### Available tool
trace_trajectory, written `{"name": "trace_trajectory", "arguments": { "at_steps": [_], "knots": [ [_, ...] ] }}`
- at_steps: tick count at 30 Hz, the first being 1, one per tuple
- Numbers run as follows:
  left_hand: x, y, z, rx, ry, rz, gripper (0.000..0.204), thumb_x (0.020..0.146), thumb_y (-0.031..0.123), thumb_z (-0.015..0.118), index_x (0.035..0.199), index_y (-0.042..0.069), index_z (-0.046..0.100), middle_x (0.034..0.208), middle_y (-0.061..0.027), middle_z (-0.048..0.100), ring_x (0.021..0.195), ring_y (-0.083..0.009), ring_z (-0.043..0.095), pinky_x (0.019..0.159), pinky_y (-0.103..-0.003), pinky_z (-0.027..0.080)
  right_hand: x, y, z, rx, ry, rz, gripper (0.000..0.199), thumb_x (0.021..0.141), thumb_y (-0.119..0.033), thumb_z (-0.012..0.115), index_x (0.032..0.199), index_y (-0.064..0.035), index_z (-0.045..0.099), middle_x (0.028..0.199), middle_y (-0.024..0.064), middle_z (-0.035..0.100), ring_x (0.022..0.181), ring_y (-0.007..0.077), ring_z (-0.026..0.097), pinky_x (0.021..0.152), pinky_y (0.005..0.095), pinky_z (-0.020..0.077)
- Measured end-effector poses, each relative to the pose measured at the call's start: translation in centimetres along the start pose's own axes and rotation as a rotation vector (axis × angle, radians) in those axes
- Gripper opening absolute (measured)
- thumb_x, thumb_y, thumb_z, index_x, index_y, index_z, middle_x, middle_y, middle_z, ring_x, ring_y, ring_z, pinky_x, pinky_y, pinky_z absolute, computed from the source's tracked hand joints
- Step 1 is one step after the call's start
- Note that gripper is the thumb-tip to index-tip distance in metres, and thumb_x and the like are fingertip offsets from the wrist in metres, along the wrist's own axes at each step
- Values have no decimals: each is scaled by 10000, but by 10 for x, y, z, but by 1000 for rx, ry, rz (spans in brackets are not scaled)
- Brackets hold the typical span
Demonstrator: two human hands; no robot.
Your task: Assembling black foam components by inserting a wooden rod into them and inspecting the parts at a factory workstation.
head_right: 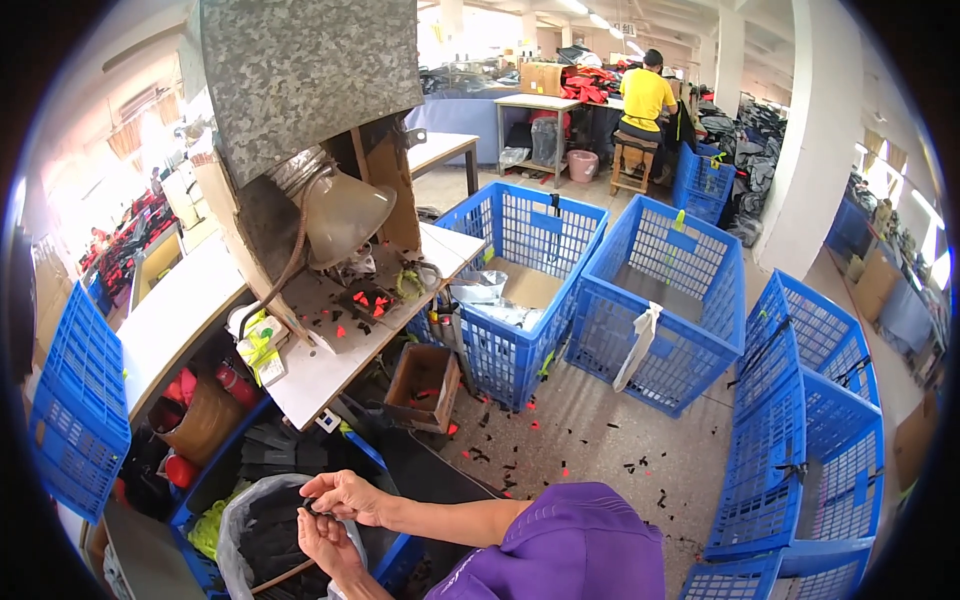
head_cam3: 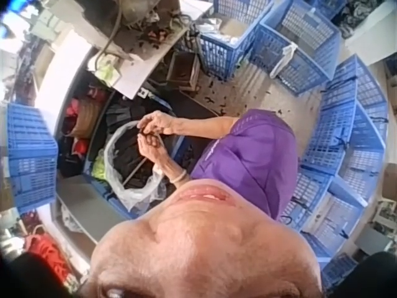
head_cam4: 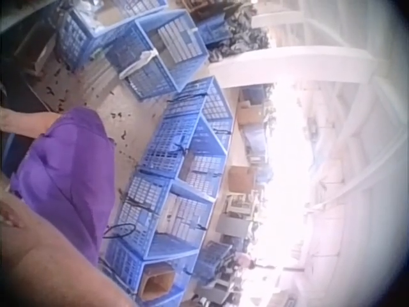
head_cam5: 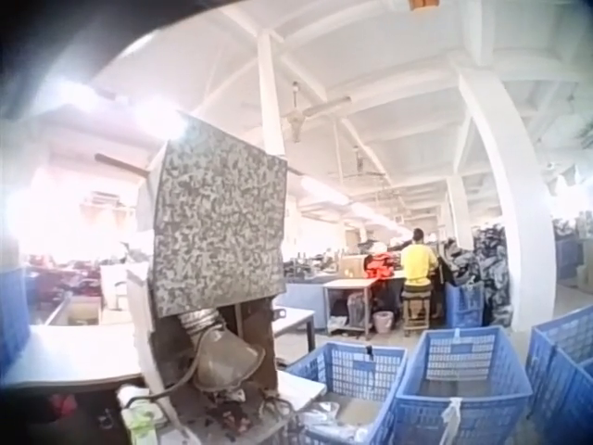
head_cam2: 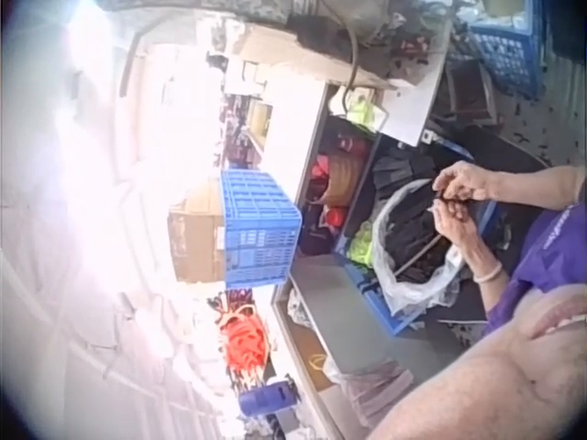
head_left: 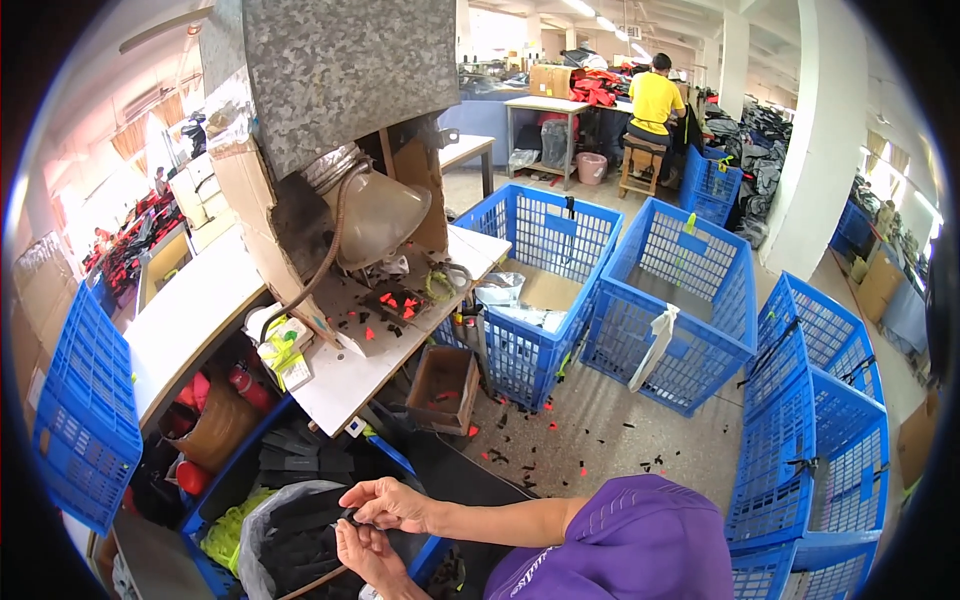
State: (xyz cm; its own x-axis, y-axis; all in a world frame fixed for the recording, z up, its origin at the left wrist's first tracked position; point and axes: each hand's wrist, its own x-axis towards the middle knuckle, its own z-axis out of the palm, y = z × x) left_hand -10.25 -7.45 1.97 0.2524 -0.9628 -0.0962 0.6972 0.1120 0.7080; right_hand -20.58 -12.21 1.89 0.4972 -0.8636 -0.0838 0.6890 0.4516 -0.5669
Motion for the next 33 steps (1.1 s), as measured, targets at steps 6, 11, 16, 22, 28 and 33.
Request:
{"name": "trace_trajectory", "arguments": {
  "at_steps": [6, 11, 16, 22, 28, 33],
  "knots": [
    [-8, 1, -10, -37, 34, -76, 227, 957, 222, 495, 765, 104, 473, 532, 65, 320, 406, -19, 264, 352, -163, 217, -1, -6, -10, -2, -178, 192, 299, 754, 61, 626, 1049, 27, 592, 801, 31, 621, 475, 11, 434, 385, 143, 301],
    [-8, 4, -9, 35, 62, 6, 211, 951, 214, 506, 780, 97, 463, 522, 45, 390, 378, -13, 310, 343, -145, 251, -6, -4, 6, -416, -78, 4, 280, 751, 48, 638, 1028, 34, 605, 871, 74, 651, 518, 30, 488, 398, 159, 318],
    [-3, 6, -20, -2, 77, 16, 188, 956, 227, 497, 831, 88, 508, 523, 47, 391, 370, -17, 306, 327, -155, 240, -5, 8, 16, -503, -20, -125, 306, 742, 9, 648, 1045, 38, 612, 873, 72, 643, 495, 39, 484, 409, 155, 350],
    [-21, 23, -14, -139, -13, -79, 223, 967, 225, 459, 878, 46, 556, 550, 40, 434, 384, -14, 355, 351, -126, 298, -12, -4, 26, 73, -318, 299, 298, 748, 17, 622, 1046, 10, 615, 763, 24, 605, 478, 63, 490, 431, 156, 387],
    [-13, 20, 0, -10, 212, 57, 174, 956, 180, 485, 836, 61, 524, 621, -19, 525, 463, -90, 504, 404, -185, 428, -12, -5, 27, -469, -171, -32, 315, 746, -17, 657, 1056, 27, 625, 701, 47, 624, 496, 52, 529, 458, 163, 411],
    [-1, 11, -28, 26, 9, 99, 148, 942, 151, 518, 816, 77, 492, 644, -20, 542, 486, -80, 509, 423, -185, 429, -17, 15, 31, -446, 4, -93, 292, 758, 8, 646, 1050, 29, 641, 646, 39, 627, 500, 39, 529, 437, 161, 398]
  ]
}}
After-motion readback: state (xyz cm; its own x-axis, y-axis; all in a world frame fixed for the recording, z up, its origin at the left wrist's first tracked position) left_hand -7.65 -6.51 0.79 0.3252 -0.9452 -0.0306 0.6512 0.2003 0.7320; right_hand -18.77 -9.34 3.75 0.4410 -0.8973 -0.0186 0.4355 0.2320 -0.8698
